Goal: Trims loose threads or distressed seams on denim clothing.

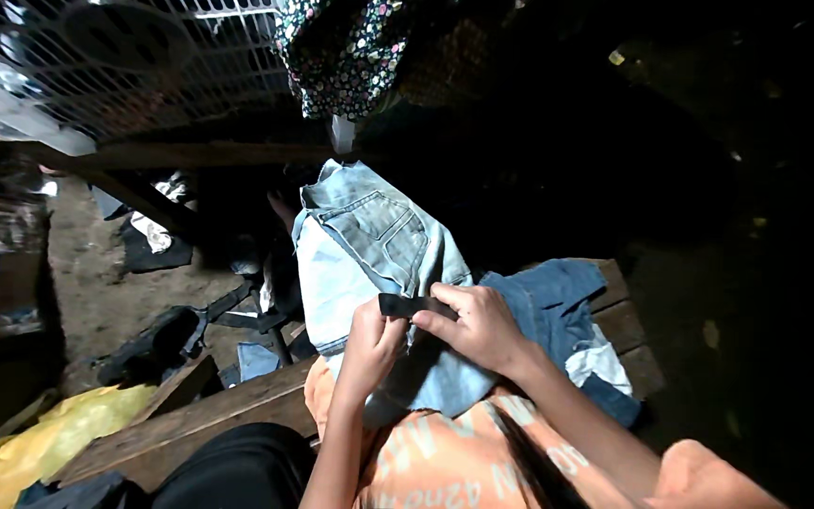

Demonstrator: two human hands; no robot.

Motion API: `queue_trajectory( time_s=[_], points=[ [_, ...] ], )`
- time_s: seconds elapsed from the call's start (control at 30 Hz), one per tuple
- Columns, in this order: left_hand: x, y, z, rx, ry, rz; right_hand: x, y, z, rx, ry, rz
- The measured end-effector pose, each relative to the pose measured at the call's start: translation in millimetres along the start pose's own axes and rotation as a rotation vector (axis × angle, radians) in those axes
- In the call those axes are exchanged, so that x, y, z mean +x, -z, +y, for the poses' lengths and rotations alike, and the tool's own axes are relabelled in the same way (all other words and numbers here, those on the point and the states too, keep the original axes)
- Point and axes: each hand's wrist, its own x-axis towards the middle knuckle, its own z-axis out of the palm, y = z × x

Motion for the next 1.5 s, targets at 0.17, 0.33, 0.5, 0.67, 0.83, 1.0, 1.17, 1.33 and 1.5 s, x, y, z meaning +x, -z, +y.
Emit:
queue_trajectory(
  time_s=[0.17, 0.33, 0.5, 0.67, 0.83, 1.0, 1.17, 1.33, 1.5],
  points=[
    [-7.7, -5.0, -1.6, 0.147, -0.045, 0.054, -4.8, -15.4, 5.1, 0.073, 0.029, 0.101],
    [-11.6, -13.8, -3.8, 0.189, -0.011, 0.119, -0.3, -22.5, -1.0, 0.077, 0.008, 0.149],
    [-10.8, -24.1, -7.2, 0.383, -0.019, 0.200, 9.0, -22.2, -11.5, 0.100, -0.085, 0.105],
    [-6.8, -17.5, -11.3, 0.375, -0.024, 0.101, 24.8, -4.7, -6.7, 0.446, -0.258, -0.249],
    [-0.8, -3.6, -0.3, 0.070, 0.211, 0.041, 28.5, 15.5, 9.2, 0.807, -0.340, -0.551],
    [11.2, 13.1, 2.1, 0.012, 0.306, 0.074, 10.7, 19.3, 6.9, 0.505, -0.270, -0.371],
    [10.2, 17.3, -0.5, -0.103, 0.268, -0.030, -1.1, 15.3, -4.7, 0.202, -0.206, -0.274],
    [-3.6, 7.2, 5.9, -0.221, 0.232, -0.015, -8.4, 9.9, -7.7, 0.070, -0.146, -0.174],
    [-8.0, 1.9, 8.9, -0.167, 0.182, 0.027, -9.8, 12.7, -8.0, 0.028, -0.144, -0.182]
  ],
)
